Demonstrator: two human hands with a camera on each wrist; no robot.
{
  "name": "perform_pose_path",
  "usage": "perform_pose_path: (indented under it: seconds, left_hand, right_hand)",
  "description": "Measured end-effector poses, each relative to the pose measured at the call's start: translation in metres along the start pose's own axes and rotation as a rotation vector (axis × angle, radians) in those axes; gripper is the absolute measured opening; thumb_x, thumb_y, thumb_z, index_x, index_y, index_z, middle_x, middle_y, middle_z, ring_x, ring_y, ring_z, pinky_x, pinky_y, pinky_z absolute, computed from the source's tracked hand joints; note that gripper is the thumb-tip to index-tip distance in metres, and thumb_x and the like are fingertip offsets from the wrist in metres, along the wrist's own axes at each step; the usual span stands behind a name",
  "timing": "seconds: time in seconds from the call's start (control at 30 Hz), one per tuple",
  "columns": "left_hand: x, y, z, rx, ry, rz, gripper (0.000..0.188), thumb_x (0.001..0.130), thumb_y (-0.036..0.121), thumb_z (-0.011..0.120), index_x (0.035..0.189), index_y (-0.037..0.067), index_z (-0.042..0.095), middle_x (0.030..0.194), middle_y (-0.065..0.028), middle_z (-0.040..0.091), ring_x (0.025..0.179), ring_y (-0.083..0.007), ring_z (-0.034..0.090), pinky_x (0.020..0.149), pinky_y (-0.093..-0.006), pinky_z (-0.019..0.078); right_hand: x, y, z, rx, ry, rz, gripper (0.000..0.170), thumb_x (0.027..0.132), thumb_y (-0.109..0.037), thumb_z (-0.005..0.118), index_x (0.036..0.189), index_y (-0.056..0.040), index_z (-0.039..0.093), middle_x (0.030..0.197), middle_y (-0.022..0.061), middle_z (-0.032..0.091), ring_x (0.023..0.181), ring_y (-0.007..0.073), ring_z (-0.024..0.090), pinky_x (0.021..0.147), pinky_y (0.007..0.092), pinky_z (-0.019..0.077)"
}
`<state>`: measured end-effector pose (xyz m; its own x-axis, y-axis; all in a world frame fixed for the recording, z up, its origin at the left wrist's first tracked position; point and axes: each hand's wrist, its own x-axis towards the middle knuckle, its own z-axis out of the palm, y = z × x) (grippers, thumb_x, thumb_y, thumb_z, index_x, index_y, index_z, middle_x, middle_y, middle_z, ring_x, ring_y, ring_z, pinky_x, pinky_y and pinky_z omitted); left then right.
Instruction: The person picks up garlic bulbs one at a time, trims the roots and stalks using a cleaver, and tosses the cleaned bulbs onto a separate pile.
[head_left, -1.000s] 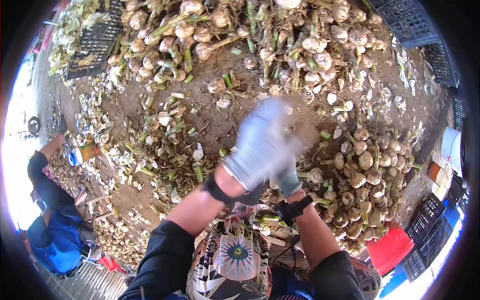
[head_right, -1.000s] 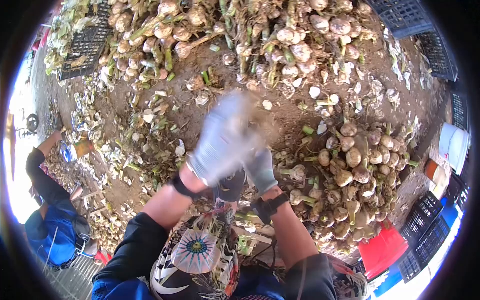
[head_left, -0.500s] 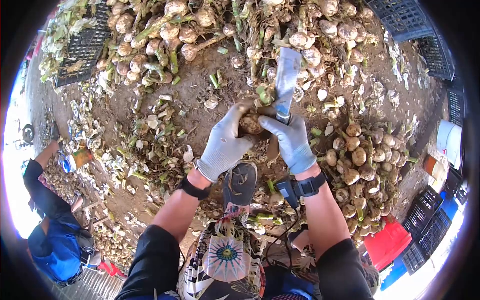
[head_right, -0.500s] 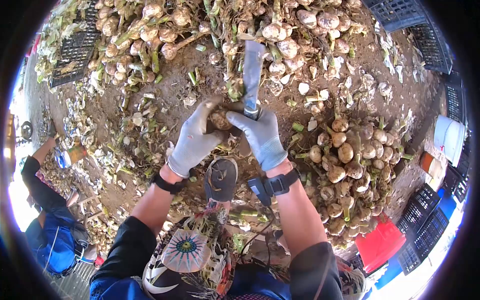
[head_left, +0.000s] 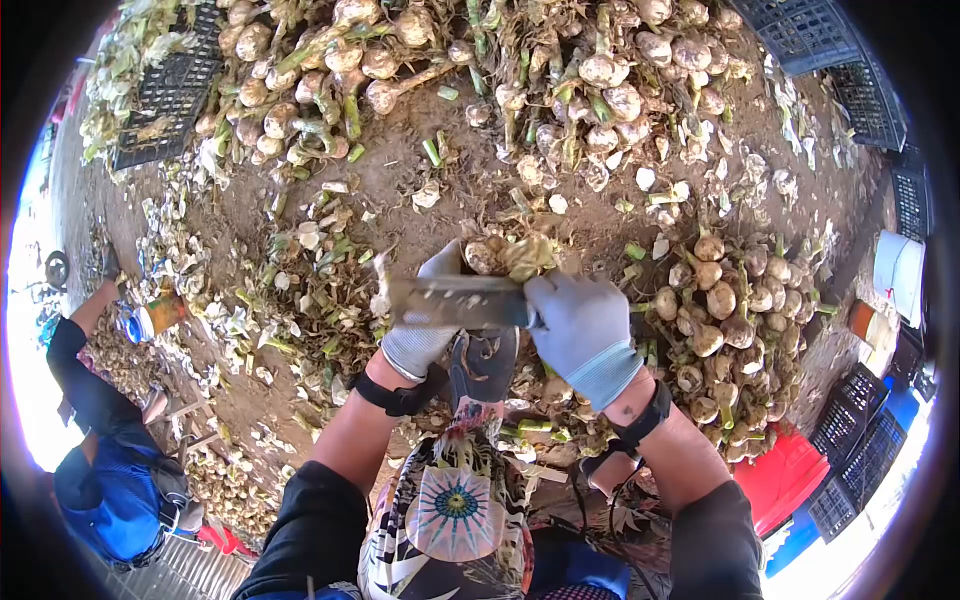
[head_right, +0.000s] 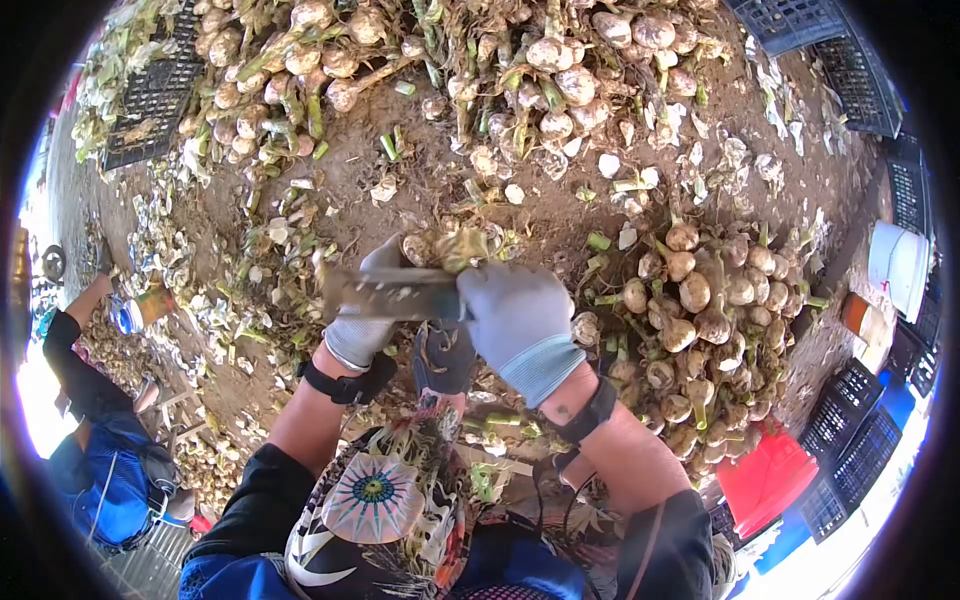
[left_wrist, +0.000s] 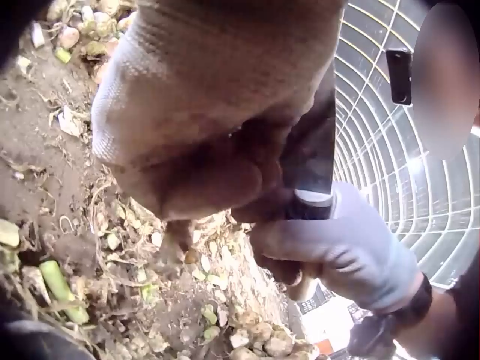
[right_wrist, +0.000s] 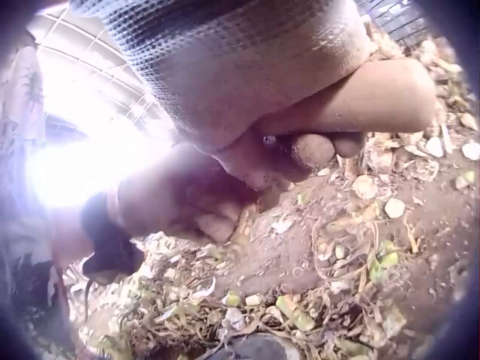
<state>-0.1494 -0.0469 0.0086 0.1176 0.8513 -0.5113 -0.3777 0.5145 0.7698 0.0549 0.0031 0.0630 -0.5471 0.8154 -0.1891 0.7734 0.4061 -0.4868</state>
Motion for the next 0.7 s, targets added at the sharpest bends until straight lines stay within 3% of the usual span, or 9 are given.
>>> perform_pose_path:
  seconds: [0.1,0.13,0.17,0.23,0.27,0.37,0.4,0.5,0.7]
  left_hand:
    - [0.007,0.046,0.017,0.469,-0.019,-0.206,0.057,0.090,0.021,0.074,0.136,0.003,0.045,0.106,-0.0028,0.064,0.095,-0.0127,0.062,0.083,-0.0283,0.0526]
    - [0.005,0.037,0.011,0.660,-0.093,0.023,0.050,0.091,0.009,0.070,0.135,0.002,0.049,0.114,-0.0057,0.063,0.091,-0.0103,0.062,0.073,-0.0249,0.0534]
    - [0.004,0.026,0.005,0.658,-0.093,0.015,0.050,0.091,0.009,0.070,0.135,0.002,0.049,0.114,-0.0057,0.063,0.091,-0.0103,0.062,0.073,-0.0249,0.0534]
    - [0.007,0.005,-0.005,0.150,0.024,-0.051,0.056,0.090,0.006,0.071,0.139,0.003,0.044,0.118,-0.0049,0.061,0.098,-0.0094,0.061,0.077,-0.0252,0.0542]
    - [0.002,-0.001,-0.011,-0.009,-0.078,0.015,0.064,0.091,0.003,0.069,0.146,0.003,0.036,0.122,-0.0046,0.059,0.103,-0.0105,0.060,0.084,-0.0258,0.0544]
    - [-0.001,-0.002,-0.017,0.376,-0.067,-0.016,0.073,0.091,0.001,0.068,0.151,0.002,0.026,0.130,-0.0062,0.056,0.109,-0.0119,0.059,0.091,-0.0275,0.0539]
    - [-0.001,-0.004,-0.008,0.245,-0.034,0.138,0.071,0.091,0.008,0.071,0.149,-0.006,0.031,0.121,-0.0062,0.064,0.109,-0.0116,0.059,0.095,-0.0296,0.0506]
    - [-0.005,0.011,-0.007,0.447,-0.058,0.044,0.071,0.092,0.009,0.070,0.149,-0.005,0.031,0.122,-0.0072,0.063,0.110,-0.0117,0.059,0.096,-0.0315,0.0506]
    - [-0.016,0.009,-0.014,0.000,-0.098,0.034,0.071,0.088,0.009,0.075,0.147,-0.002,0.037,0.125,-0.0067,0.062,0.114,-0.0109,0.058,0.095,-0.0304,0.0516]
  right_hand:
    - [-0.006,0.026,0.019,0.005,0.056,0.273,0.020,0.072,-0.015,0.072,0.092,-0.0152,0.067,0.082,0.0067,0.065,0.074,0.0301,0.067,0.068,0.0417,0.0531]
    - [-0.010,0.024,0.022,0.041,0.043,0.296,0.017,0.074,-0.015,0.071,0.091,-0.0156,0.067,0.083,0.0070,0.066,0.076,0.0309,0.067,0.068,0.0416,0.0534]
    - [-0.015,0.021,0.025,0.044,0.037,0.299,0.017,0.074,-0.015,0.071,0.091,-0.0156,0.067,0.083,0.0070,0.066,0.076,0.0309,0.067,0.068,0.0416,0.0534]
    - [-0.017,0.009,0.023,0.284,0.081,0.254,0.016,0.076,-0.017,0.070,0.091,-0.0159,0.067,0.082,0.0069,0.065,0.076,0.0312,0.067,0.066,0.0423,0.0530]
    - [-0.017,0.002,0.017,0.269,0.057,0.233,0.016,0.076,-0.019,0.070,0.091,-0.0151,0.067,0.080,0.0065,0.065,0.075,0.0310,0.067,0.065,0.0429,0.0525]
    - [-0.007,-0.001,0.007,0.084,0.131,0.143,0.017,0.076,-0.022,0.071,0.091,-0.0146,0.066,0.079,0.0062,0.064,0.075,0.0307,0.067,0.066,0.0427,0.0526]
    - [-0.004,0.000,0.005,0.084,0.130,0.145,0.017,0.076,-0.022,0.071,0.091,-0.0146,0.066,0.079,0.0062,0.064,0.075,0.0307,0.067,0.066,0.0427,0.0526]
    - [-0.001,0.002,0.004,0.002,0.048,0.066,0.018,0.076,-0.024,0.072,0.090,-0.0146,0.066,0.079,0.0058,0.064,0.074,0.0291,0.067,0.067,0.0415,0.0528]
    - [-0.006,0.003,0.016,0.050,0.038,0.054,0.017,0.077,-0.024,0.070,0.091,-0.0146,0.067,0.078,0.0061,0.064,0.070,0.0292,0.066,0.067,0.0424,0.0528]
